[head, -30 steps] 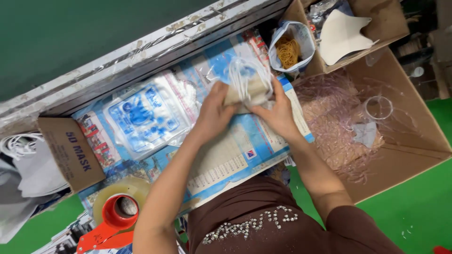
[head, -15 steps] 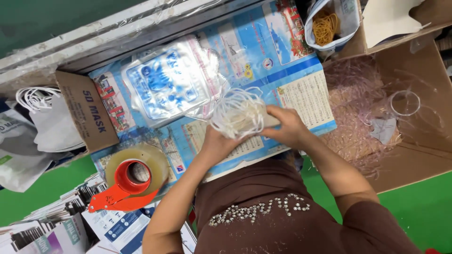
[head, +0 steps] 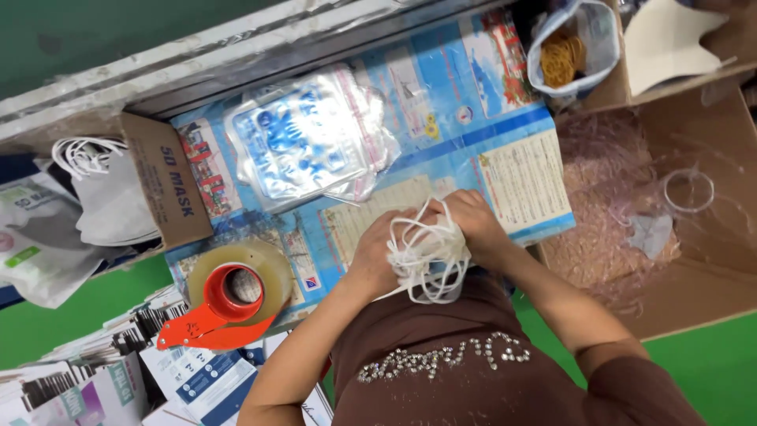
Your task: Packing face masks into plastic bags at a production line conveyor belt.
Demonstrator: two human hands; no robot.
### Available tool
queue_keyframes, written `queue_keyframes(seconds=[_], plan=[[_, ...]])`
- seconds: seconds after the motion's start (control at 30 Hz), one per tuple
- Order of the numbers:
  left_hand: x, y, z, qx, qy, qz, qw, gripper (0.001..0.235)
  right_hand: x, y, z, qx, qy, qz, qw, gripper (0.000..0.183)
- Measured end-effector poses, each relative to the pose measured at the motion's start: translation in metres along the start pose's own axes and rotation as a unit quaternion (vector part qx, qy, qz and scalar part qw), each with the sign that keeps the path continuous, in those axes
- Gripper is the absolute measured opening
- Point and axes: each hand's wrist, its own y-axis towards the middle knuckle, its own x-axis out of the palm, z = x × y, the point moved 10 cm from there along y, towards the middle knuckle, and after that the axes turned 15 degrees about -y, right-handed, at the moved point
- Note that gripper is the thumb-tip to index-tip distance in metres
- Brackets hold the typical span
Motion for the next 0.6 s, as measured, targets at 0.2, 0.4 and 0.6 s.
queue_keyframes(seconds=[0.2,0.4,0.6], plan=[[0.013,-0.010,-0.001,-0.132,-0.063,-0.038,0.989,0.032,0.030,-0.021,0.029,0.128,0.138,-0.077,0.979,0.064],[-0.037,0.014,0.044,0.051,-0.071,0.041,0.995,0.034,0.038,0.003,0.011,0.118,0.096,-0.210,0.966,0.062],[-0.132,0.032,-0.029,-0.078,0.152,0.283,0.944,0.039,0.054,0.081,0.097,0.301,0.307,-0.069,0.900,0.039]])
